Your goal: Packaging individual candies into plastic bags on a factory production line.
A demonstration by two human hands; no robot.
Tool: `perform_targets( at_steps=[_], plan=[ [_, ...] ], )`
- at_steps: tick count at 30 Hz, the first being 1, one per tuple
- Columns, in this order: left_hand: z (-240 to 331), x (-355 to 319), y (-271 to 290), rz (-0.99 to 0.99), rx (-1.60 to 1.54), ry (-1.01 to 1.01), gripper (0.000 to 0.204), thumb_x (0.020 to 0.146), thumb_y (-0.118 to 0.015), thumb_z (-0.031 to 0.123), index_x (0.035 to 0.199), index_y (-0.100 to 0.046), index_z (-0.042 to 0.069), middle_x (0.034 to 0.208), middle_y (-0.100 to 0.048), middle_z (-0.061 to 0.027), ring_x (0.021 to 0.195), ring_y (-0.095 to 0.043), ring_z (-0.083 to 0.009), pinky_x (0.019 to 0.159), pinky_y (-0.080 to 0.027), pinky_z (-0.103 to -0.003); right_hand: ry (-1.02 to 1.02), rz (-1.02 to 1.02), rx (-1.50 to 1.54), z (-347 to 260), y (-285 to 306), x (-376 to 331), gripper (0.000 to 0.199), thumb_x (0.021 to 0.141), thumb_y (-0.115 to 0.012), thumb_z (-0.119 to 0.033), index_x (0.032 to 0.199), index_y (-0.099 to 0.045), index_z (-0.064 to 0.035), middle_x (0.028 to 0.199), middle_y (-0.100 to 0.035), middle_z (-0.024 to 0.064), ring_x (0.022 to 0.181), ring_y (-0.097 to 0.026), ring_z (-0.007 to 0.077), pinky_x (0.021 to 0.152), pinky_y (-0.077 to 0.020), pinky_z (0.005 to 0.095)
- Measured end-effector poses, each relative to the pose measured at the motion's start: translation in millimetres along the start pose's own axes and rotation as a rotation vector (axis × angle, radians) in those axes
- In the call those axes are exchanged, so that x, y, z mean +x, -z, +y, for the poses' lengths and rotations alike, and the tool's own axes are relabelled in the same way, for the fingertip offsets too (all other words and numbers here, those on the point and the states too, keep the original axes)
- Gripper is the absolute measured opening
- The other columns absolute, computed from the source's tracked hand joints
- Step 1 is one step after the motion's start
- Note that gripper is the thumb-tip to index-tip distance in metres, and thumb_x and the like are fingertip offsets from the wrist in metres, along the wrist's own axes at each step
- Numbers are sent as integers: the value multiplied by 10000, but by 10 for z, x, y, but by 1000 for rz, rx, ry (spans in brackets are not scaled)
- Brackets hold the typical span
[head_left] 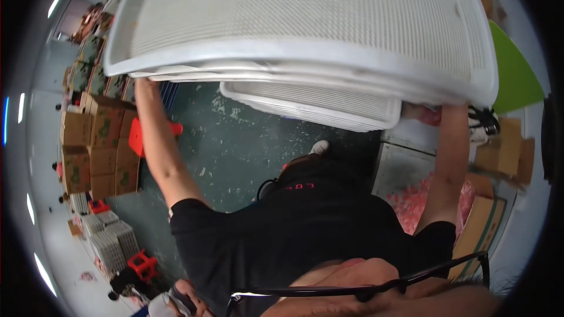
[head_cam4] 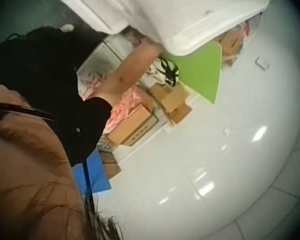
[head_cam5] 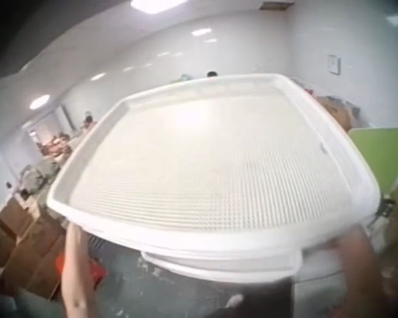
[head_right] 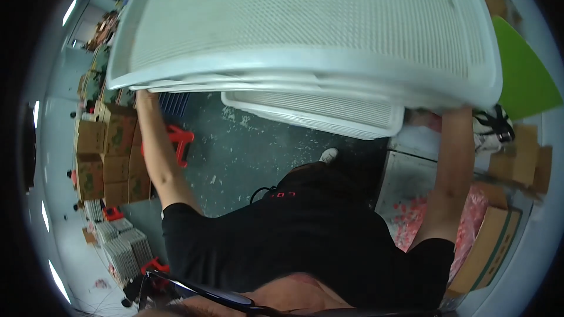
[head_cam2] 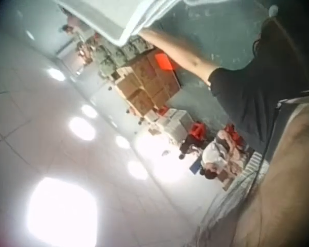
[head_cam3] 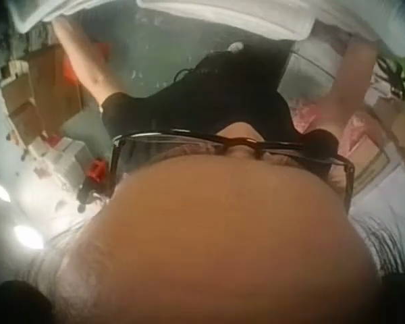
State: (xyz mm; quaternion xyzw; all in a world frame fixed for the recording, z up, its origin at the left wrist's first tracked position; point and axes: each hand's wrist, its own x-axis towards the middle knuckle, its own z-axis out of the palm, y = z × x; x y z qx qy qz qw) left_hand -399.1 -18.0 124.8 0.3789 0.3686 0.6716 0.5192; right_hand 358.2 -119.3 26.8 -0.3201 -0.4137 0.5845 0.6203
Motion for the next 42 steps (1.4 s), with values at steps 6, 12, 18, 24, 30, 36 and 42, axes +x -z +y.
perform_targets(
  at_steps=[6, 12, 18, 24, 30, 36, 42],
  plan=[
    [999, 69, 405, 82, 519, -318, 425, 968, -538, 239, 1347, -529, 47, 1317, -565, -174, 1187, -560, -294, 991, -485, -428, 241, 241, -28, -1143, 1242, -40, 504, 1026, -437, -367, 1403, -439, -31, 1364, -527, 134, 1245, -496, 279, 1063, -407, 381],
    [752, -924, -1751, -137, 1051, -661, 379, 991, -491, 166, 1276, -540, -80, 1193, -608, -228, 1070, -586, -288, 956, -457, -393, 660, 770, -235, -1827, 68, -1512, 491, 1033, -423, -355, 1402, -436, -32, 1366, -526, 134, 1241, -498, 276, 1061, -414, 375],
    [-5, 451, -2834, -392, 793, -456, 402, 941, -516, 171, 1274, -551, -51, 1230, -597, -216, 1080, -623, -287, 894, -537, -444, 983, 1116, -352, -2759, 78, -3638, 478, 1040, -409, -344, 1401, -433, -32, 1368, -525, 133, 1237, -501, 273, 1060, -422, 370],
    [-1854, -696, -5877, -1133, 37, -145, 410, 926, -554, 211, 1266, -543, -17, 1247, -595, -179, 1108, -622, -310, 920, -550, -465, 1150, 1249, -390, -3095, 90, -6007, 465, 1047, -394, -332, 1401, -431, -32, 1370, -524, 132, 1233, -503, 270, 1058, -429, 364],
    [-3068, -2927, -8240, -1474, -279, 595, 417, 867, -641, 280, 1192, -561, 30, 1135, -639, -163, 1003, -664, -327, 862, -584, -515, 1199, 1235, -656, -3280, 164, -6980, 431, 1035, -394, -286, 1371, -460, -24, 1318, -561, 151, 1204, -526, 271, 1059, -423, 367],
    [-3877, -4963, -9114, -1582, -193, 1044, 451, 914, -599, 322, 1234, -588, 3, 1229, -637, -175, 1084, -645, -305, 964, -522, -459, 1192, 1102, -653, -3929, 955, -6396, 430, 1033, -403, -287, 1365, -467, -22, 1313, -565, 147, 1193, -533, 266, 1051, -429, 365],
    [-4294, -5916, -9412, -1718, -122, 1019, 407, 941, -572, 317, 1220, -606, 23, 1185, -663, -146, 1047, -660, -257, 953, -528, -430, 1116, 1109, -644, -4225, 1791, -6132, 430, 1030, -413, -289, 1359, -476, -19, 1307, -569, 141, 1180, -542, 260, 1041, -435, 363]
  ],
)
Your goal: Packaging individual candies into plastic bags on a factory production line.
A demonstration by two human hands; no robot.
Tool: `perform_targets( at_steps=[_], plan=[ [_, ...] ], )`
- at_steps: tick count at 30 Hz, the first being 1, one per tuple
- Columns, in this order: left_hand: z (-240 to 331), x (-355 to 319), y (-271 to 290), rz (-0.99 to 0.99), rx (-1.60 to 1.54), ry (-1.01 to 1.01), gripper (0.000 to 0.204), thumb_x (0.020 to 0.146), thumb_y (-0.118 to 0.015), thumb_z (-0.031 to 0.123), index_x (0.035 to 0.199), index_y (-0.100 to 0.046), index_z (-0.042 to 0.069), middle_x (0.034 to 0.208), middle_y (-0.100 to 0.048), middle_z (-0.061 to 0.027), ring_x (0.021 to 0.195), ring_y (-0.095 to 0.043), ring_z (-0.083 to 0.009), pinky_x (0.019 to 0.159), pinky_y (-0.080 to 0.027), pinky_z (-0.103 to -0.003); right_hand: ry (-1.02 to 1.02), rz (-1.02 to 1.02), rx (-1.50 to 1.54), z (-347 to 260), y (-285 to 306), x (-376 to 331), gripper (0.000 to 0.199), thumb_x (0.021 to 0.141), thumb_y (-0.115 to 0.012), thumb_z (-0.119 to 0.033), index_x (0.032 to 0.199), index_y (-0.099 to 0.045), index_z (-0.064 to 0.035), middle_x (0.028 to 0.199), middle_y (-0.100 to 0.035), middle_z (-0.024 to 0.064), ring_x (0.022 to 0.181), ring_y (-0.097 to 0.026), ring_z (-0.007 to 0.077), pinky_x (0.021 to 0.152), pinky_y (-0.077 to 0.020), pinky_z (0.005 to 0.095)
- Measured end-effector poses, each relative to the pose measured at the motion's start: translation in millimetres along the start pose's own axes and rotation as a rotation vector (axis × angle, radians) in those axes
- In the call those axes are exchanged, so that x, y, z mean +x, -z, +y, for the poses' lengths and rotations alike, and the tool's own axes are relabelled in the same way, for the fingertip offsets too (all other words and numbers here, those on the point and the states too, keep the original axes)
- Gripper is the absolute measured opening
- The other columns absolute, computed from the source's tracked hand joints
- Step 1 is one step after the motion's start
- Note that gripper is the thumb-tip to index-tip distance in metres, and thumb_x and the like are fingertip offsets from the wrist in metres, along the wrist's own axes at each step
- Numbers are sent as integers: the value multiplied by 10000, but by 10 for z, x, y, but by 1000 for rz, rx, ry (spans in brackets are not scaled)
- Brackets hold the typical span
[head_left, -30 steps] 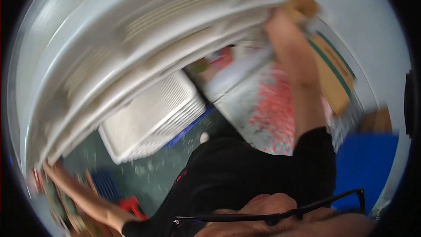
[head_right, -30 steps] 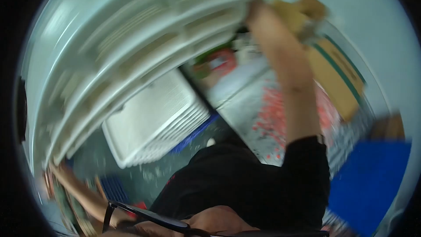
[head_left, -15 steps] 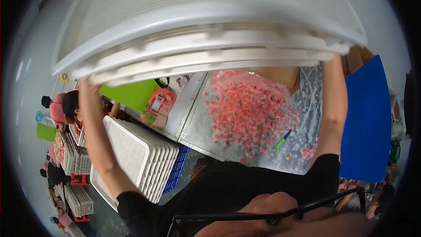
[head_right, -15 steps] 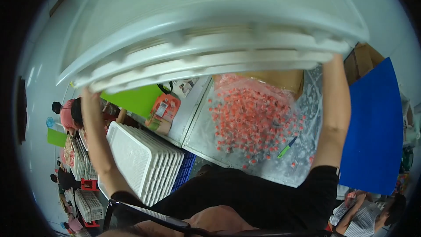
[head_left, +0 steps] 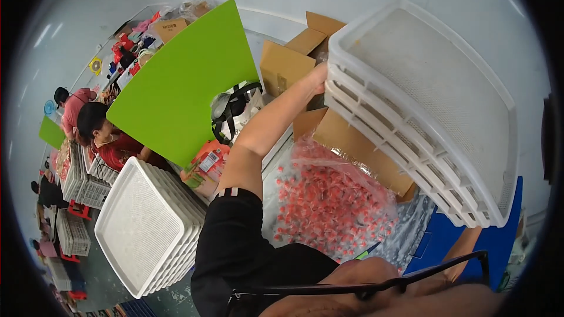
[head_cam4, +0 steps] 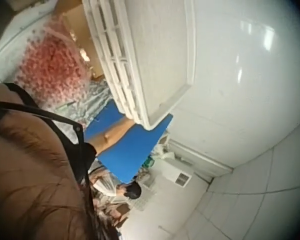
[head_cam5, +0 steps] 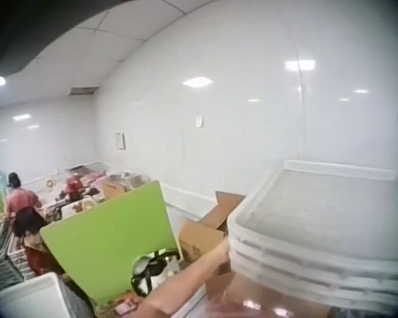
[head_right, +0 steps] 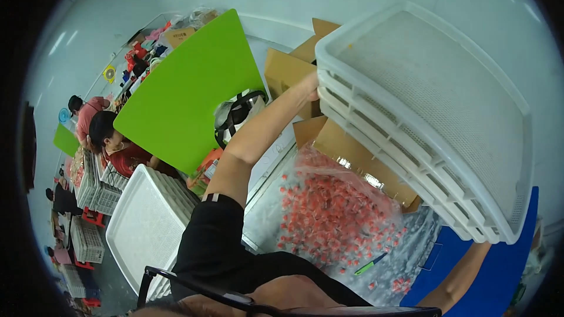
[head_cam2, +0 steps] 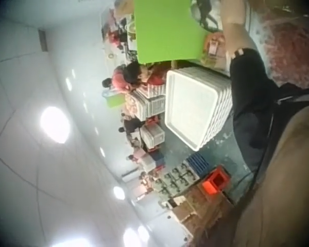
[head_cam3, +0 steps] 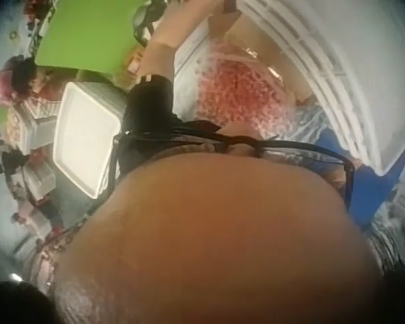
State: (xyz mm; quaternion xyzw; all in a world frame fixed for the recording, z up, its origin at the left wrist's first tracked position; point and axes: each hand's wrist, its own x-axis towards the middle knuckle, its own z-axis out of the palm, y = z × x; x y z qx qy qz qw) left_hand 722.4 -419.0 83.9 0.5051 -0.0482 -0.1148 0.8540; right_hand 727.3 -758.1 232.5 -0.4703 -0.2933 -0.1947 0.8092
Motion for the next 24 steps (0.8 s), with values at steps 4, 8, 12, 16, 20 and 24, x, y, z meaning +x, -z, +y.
perform_targets(
  at_steps=[4, 8, 12, 16, 20, 24],
  plan=[
    [254, 371, 283, -54, -27, 40, 376, 957, -549, 318, 1194, -623, 36, 1166, -670, -141, 1028, -665, -254, 942, -532, -429, -66, 57, -5, 470, 189, 59, 430, 1029, -420, -290, 1355, -481, -17, 1303, -572, 137, 1171, -548, 256, 1034, -439, 362],
    [673, 606, 587, 53, -8, -12, 369, 962, -536, 309, 1159, -630, 12, 1136, -675, -168, 975, -681, -278, 892, -561, -458, -101, 130, -13, 807, 416, 72, 429, 1027, -427, -291, 1350, -487, -15, 1300, -575, 133, 1163, -554, 252, 1028, -444, 361],
    [1143, 741, 1085, 171, 55, -61, 320, 956, -533, 269, 1113, -635, 9, 1088, -678, -204, 941, -694, -304, 879, -578, -477, -116, 189, -31, 1031, 587, 116, 429, 1025, -434, -292, 1346, -493, -13, 1296, -578, 129, 1154, -560, 248, 1021, -448, 359],
    [1380, 799, 1937, 276, -35, -141, 331, 955, -524, 264, 1169, -610, 26, 1152, -658, -189, 1018, -672, -305, 886, -581, -484, -104, 225, -32, 1258, 604, 263, 429, 1023, -441, -293, 1342, -499, -11, 1292, -580, 126, 1145, -566, 244, 1014, -452, 358],
    [1241, 826, 2692, 298, -42, -192, 396, 940, -557, 313, 1231, -593, 47, 1192, -653, -154, 1031, -664, -303, 897, -569, -486, -100, 257, -53, 1536, 647, 435, 429, 1022, -448, -294, 1337, -504, -9, 1288, -583, 122, 1136, -572, 240, 1008, -456, 357],
    [927, 996, 3037, 333, -83, -200, 447, 937, -551, 394, 1232, -597, 62, 1192, -656, -143, 1078, -644, -297, 921, -545, -496, -128, 308, -111, 1879, 845, 500, 429, 1020, -455, -294, 1333, -510, -7, 1284, -586, 118, 1128, -578, 236, 1001, -461, 355]
  ],
)
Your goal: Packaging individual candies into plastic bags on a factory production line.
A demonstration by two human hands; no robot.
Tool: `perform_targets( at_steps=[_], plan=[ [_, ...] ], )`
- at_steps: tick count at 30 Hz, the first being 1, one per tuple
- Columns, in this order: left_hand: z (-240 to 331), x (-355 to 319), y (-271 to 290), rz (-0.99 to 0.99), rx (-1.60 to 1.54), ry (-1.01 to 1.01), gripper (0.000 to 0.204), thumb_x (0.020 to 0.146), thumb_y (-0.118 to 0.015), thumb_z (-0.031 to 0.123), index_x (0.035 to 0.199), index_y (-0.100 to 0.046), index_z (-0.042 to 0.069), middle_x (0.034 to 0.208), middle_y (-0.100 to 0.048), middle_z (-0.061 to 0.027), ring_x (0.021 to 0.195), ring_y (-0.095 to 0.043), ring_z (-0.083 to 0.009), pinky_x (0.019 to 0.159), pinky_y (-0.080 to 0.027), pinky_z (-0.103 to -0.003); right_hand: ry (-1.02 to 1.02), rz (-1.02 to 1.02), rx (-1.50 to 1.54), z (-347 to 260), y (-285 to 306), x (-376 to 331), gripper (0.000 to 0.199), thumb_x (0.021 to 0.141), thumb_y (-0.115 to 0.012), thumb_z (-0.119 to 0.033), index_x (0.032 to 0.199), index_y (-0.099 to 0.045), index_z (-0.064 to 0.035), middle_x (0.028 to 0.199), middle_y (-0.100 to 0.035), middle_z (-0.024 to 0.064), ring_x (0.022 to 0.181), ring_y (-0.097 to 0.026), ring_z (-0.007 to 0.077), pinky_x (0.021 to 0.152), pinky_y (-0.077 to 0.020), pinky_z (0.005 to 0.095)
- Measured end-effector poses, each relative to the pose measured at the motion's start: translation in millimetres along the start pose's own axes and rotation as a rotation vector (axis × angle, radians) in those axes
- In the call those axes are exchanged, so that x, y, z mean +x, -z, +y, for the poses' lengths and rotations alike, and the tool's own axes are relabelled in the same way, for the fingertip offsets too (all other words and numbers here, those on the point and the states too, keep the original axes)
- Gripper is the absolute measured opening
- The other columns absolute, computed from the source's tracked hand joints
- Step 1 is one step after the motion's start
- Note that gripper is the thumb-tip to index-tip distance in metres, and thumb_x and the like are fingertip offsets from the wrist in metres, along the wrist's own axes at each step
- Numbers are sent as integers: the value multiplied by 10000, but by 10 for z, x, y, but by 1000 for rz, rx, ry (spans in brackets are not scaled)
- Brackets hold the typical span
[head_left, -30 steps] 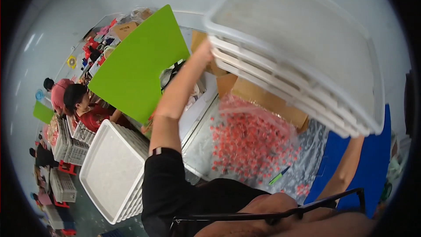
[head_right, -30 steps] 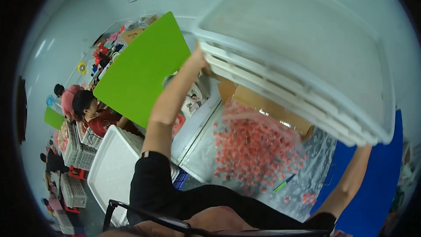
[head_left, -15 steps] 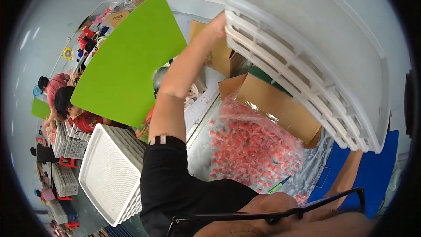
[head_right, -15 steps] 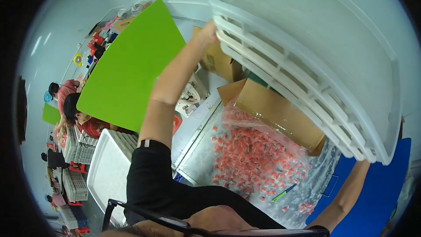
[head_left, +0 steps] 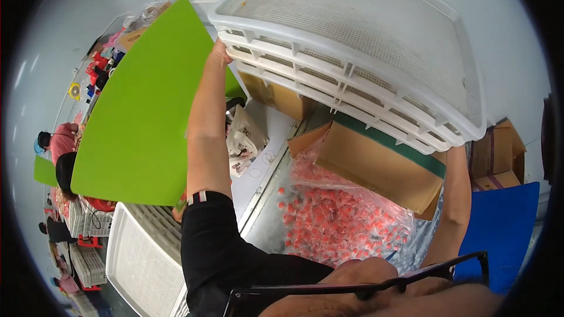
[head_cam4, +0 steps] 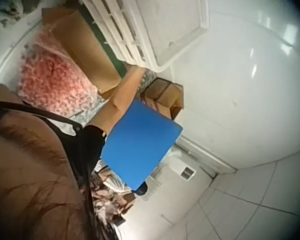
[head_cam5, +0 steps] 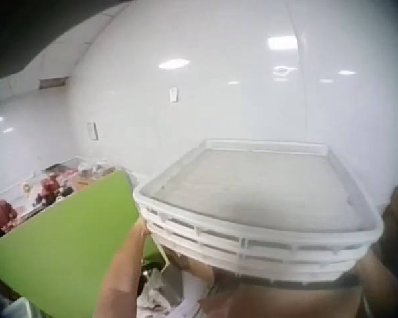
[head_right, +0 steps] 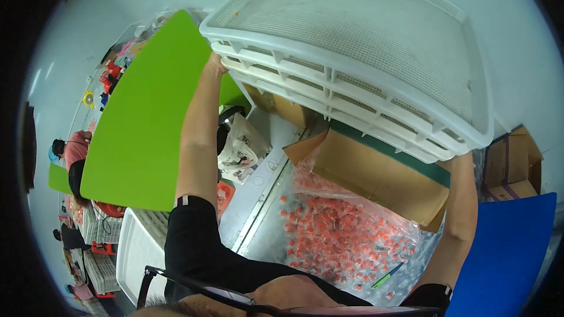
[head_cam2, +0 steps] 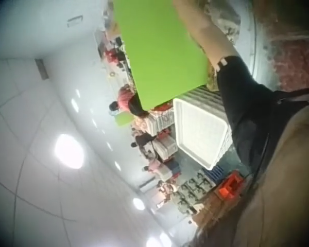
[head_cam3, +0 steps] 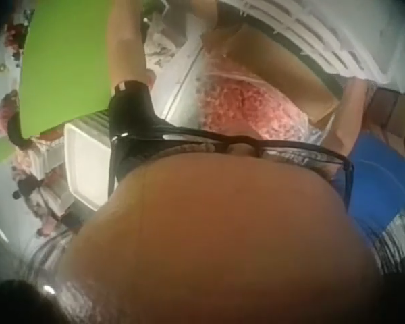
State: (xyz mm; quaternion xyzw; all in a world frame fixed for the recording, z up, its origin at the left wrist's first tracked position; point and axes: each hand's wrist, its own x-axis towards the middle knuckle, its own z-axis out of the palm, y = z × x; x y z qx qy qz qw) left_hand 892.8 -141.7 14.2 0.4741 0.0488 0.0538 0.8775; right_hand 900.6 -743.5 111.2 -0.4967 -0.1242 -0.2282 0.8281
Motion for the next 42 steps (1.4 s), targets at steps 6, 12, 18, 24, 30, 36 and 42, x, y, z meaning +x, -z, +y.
perform_targets(
  at_steps=[6, 12, 18, 24, 30, 36, 42],
  plan=[
    [-182, 376, -161, 109, 104, 141, 475, 936, -528, 462, 1231, -592, 95, 1203, -647, -130, 1077, -635, -317, 922, -530, -512, -105, 126, -95, 532, 430, -157, 429, 1017, -465, -296, 1326, -518, -4, 1279, -591, 112, 1115, -586, 230, 991, -467, 354],
    [-524, 319, -145, 157, 80, 99, 434, 954, -520, 396, 1268, -547, 97, 1232, -623, -121, 1110, -612, -305, 962, -514, -479, -124, 278, -183, 215, 965, -410, 429, 1015, -476, -297, 1320, -527, -1, 1273, -595, 107, 1101, -595, 224, 981, -473, 352],
    [-406, 9, 99, 210, 164, -99, 401, 956, -532, 336, 1282, -537, 102, 1185, -630, -91, 1073, -618, -288, 931, -502, -453, -191, 407, -185, -16, 1201, -1003, 429, 1012, -486, -299, 1313, -536, 2, 1267, -599, 101, 1088, -604, 218, 971, -480, 350],
    [-871, -1757, -289, 317, 314, -358, 292, 946, -536, 258, 1118, -613, 35, 1102, -635, -79, 946, -600, -182, 837, -451, -308, -217, 462, -499, -477, 1613, -2133, 365, 1012, -493, -265, 1245, -574, 4, 1177, -637, 101, 1053, -629, 241, 966, -488, 381],
    [-2531, -4674, -288, -861, 661, 826, 390, 972, -439, 275, 1251, -617, 69, 1360, -564, -113, 1278, -495, -271, 1085, -362, -408, -146, -226, -1021, -535, 1921, -5333, 211, 966, -554, -183, 1044, -660, -17, 1005, -682, 124, 982, -634, 247, 909, -462, 378],
    [-4213, -7429, 214, -1677, 1199, 1384, 347, 848, -562, 167, 1151, -682, 47, 1154, -662, -203, 1092, -618, -367, 941, -473, -431, -422, -823, -1447, -232, 1641, -7216, 646, 839, -686, -460, 1388, -519, -164, 1537, -294, 172, 1415, -242, 424, 1120, -186, 616],
    [-5153, -7992, 931, -1271, 1071, 1041, 306, 886, -501, 199, 1072, -690, 46, 1083, -676, -189, 1057, -622, -354, 910, -475, -459, -225, -824, -1541, 157, 1984, -7675, 691, 893, -565, -585, 1447, -452, -187, 1569, -213, 225, 1424, -172, 511, 1092, -134, 693]
  ],
)
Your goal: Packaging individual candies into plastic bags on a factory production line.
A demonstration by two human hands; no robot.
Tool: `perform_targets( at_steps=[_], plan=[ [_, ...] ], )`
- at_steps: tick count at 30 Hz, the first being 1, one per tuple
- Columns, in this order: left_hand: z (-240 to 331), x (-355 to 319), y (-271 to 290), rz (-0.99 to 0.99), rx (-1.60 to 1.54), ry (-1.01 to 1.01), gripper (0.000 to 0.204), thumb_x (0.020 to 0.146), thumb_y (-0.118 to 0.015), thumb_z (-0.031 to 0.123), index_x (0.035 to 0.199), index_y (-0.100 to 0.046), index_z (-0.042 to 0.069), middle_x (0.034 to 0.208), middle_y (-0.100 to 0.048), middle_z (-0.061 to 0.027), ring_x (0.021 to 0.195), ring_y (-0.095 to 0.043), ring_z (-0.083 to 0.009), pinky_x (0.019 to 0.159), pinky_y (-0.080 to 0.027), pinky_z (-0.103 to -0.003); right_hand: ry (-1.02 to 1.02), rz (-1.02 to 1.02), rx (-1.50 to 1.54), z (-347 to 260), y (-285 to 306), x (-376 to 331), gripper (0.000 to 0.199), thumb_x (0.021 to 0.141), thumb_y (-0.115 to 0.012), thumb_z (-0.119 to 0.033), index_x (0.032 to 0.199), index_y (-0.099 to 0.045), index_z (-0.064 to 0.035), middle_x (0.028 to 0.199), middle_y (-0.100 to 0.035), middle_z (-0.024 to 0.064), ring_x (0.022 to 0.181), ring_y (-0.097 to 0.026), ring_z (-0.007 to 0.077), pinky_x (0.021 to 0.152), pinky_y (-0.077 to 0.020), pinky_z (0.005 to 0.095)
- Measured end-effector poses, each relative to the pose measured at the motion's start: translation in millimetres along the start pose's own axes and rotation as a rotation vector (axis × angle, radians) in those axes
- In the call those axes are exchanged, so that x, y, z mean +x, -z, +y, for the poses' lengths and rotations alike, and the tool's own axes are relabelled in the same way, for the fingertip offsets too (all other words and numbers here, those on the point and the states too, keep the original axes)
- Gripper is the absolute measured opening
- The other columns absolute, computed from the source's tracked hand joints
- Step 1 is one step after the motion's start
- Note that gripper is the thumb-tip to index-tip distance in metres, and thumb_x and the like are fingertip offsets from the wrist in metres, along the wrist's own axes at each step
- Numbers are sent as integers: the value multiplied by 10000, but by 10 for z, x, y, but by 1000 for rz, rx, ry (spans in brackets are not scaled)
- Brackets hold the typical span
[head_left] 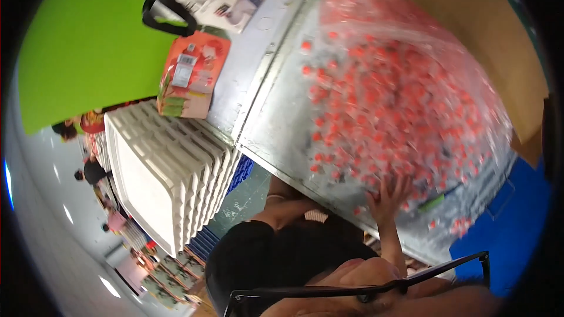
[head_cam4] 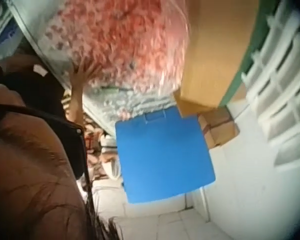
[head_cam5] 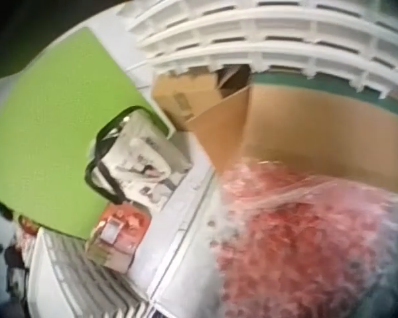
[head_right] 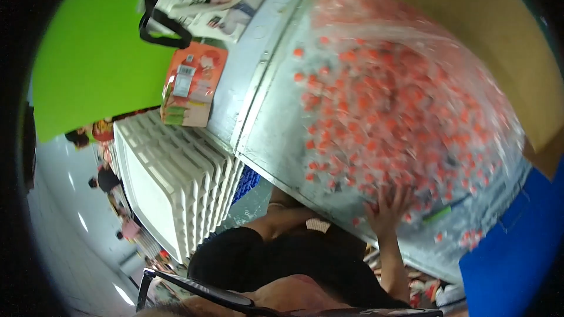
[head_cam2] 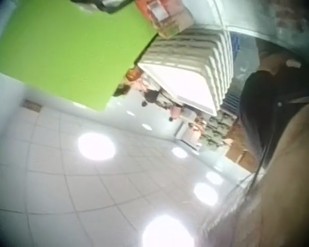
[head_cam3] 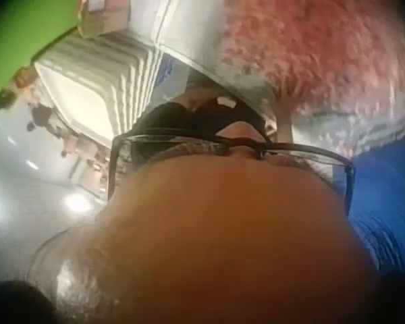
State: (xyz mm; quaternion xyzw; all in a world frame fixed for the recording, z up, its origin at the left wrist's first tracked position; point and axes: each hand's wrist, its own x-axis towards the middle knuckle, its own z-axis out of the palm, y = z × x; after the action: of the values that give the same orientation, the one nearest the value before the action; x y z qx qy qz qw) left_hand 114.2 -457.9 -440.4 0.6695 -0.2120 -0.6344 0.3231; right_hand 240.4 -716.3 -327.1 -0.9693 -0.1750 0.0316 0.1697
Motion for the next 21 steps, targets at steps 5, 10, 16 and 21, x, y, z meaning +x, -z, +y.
perform_targets(
  at_steps=[5, 10, 16, 21],
  plan=[
    [-381, 296, 84, 219, -145, 2, 296, 887, -504, 202, 1060, -693, 54, 1065, -679, -191, 1040, -627, -359, 897, -481, -461, 5, 69, -139, 145, -58, 176, 662, 923, -528, -559, 1455, -443, -176, 1547, -262, 229, 1416, -233, 481, 1107, -151, 665],
    [-604, 280, -80, 407, -262, -2, 287, 887, -507, 204, 1049, -697, 62, 1048, -681, -192, 1022, -632, -363, 884, -487, -464, -99, 181, -170, 93, -32, 493, 646, 913, -565, -429, 1462, -430, -117, 1528, -288, 232, 1419, -259, 439, 1124, -144, 645],
    [-866, 245, -276, 629, -300, -59, 276, 887, -511, 207, 1035, -701, 71, 1027, -683, -194, 1002, -638, -369, 869, -493, -466, -18, 296, -176, -429, 50, 373, 691, 890, -589, -483, 1473, -427, -147, 1568, -203, 222, 1448, -156, 448, 1113, -98, 678],
    [-974, 91, -481, 804, -313, -125, 268, 887, -514, 209, 1024, -705, 79, 1010, -685, -196, 984, -642, -374, 856, -499, -469, 615, 87, -84, -1386, -324, 807, 644, 826, -639, -507, 1396, -525, -231, 1567, -268, 111, 1435, -197, 433, 1123, -98, 686]
  ],
)
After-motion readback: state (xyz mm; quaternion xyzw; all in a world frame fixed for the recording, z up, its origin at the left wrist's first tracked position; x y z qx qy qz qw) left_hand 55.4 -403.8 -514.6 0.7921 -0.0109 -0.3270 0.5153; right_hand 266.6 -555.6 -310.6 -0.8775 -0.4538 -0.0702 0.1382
